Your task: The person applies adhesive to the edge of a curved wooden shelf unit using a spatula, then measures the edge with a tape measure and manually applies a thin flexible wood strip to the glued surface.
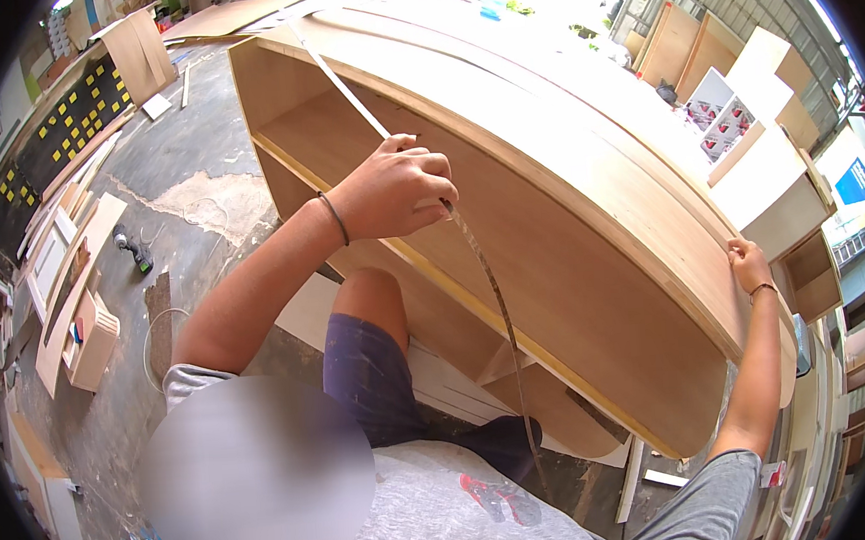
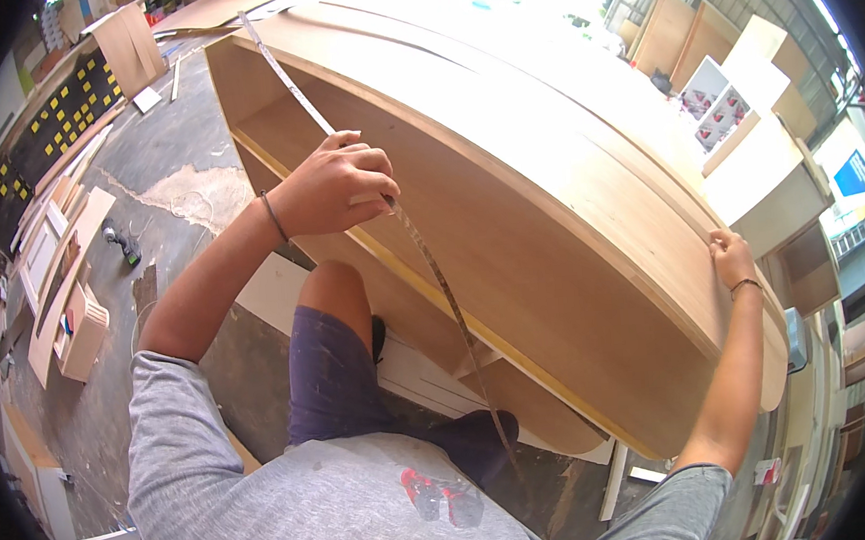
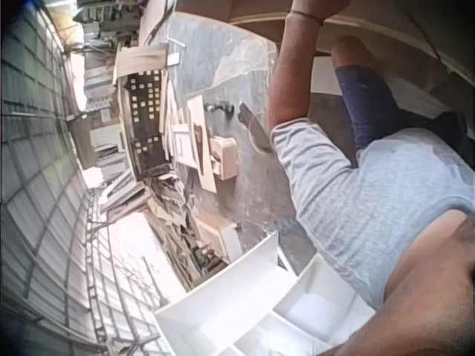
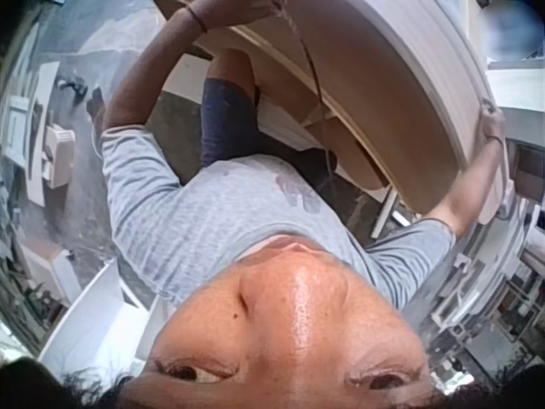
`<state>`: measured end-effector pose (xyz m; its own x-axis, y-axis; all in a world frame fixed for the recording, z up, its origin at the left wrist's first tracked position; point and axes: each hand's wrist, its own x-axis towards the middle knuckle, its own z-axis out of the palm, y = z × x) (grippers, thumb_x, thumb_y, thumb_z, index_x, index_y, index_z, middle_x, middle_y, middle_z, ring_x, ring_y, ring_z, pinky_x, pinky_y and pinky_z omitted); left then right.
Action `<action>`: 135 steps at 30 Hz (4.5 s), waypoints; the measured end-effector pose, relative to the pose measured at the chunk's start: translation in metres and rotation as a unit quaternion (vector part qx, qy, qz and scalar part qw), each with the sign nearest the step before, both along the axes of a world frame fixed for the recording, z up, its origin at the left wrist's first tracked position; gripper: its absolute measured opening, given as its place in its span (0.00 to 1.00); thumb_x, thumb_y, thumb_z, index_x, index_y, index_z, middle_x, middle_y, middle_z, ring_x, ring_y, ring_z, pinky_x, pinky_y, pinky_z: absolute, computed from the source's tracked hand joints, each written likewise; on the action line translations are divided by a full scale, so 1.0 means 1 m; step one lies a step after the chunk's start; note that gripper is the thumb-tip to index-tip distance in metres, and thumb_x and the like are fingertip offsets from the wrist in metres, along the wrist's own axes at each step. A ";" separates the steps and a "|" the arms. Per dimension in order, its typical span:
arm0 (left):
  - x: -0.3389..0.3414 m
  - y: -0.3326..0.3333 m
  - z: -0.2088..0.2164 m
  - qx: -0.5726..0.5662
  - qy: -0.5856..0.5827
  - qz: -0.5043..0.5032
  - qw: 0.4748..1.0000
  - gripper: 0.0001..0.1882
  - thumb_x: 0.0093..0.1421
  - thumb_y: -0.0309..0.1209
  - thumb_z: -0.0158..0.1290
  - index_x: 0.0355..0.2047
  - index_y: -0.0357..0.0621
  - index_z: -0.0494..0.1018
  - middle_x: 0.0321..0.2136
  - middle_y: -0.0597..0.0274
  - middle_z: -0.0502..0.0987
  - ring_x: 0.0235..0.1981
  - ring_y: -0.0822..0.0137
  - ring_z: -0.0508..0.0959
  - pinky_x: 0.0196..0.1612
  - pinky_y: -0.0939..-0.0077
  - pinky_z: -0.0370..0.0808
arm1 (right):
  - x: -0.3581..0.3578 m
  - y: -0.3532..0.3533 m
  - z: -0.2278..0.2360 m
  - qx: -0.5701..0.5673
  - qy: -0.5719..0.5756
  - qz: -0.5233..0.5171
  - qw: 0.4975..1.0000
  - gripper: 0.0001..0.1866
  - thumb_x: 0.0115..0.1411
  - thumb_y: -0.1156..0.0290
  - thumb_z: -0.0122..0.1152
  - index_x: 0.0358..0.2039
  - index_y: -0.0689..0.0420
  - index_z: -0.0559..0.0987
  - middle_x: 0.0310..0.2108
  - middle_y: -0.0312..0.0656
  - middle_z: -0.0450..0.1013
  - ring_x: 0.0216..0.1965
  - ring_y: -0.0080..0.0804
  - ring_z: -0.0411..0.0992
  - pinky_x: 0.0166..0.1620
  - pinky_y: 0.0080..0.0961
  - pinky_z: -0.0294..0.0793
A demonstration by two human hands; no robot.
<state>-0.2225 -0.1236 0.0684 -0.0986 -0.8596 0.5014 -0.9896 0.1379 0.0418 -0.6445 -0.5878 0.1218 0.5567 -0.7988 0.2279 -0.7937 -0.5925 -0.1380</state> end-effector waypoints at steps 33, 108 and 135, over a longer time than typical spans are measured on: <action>0.004 -0.009 -0.010 -0.030 0.064 -0.032 0.997 0.06 0.53 0.32 0.59 0.31 0.49 0.77 0.32 0.66 0.75 0.37 0.62 0.75 0.50 0.65 0.66 | -0.028 0.028 0.002 -0.498 0.027 0.081 0.863 0.19 0.57 0.79 0.51 0.48 0.47 0.74 0.40 0.37 0.73 0.39 0.39 0.73 0.41 0.34 0.75; 0.004 -0.013 -0.030 -0.014 0.156 -0.006 0.988 0.21 0.49 0.28 0.62 0.46 0.46 0.74 0.32 0.63 0.77 0.37 0.61 0.77 0.44 0.67 0.71 | 0.014 0.031 -0.003 -0.144 -0.057 0.196 0.968 0.20 0.59 0.80 0.49 0.49 0.50 0.78 0.40 0.44 0.77 0.42 0.38 0.75 0.47 0.32 0.70; 0.006 -0.015 -0.040 -0.018 0.190 -0.011 0.982 0.21 0.47 0.23 0.61 0.44 0.41 0.73 0.29 0.59 0.76 0.34 0.60 0.78 0.41 0.69 0.73 | 0.012 0.041 -0.008 -0.060 -0.151 0.117 0.980 0.17 0.60 0.68 0.58 0.50 0.48 0.78 0.42 0.38 0.77 0.38 0.28 0.70 0.46 0.25 0.68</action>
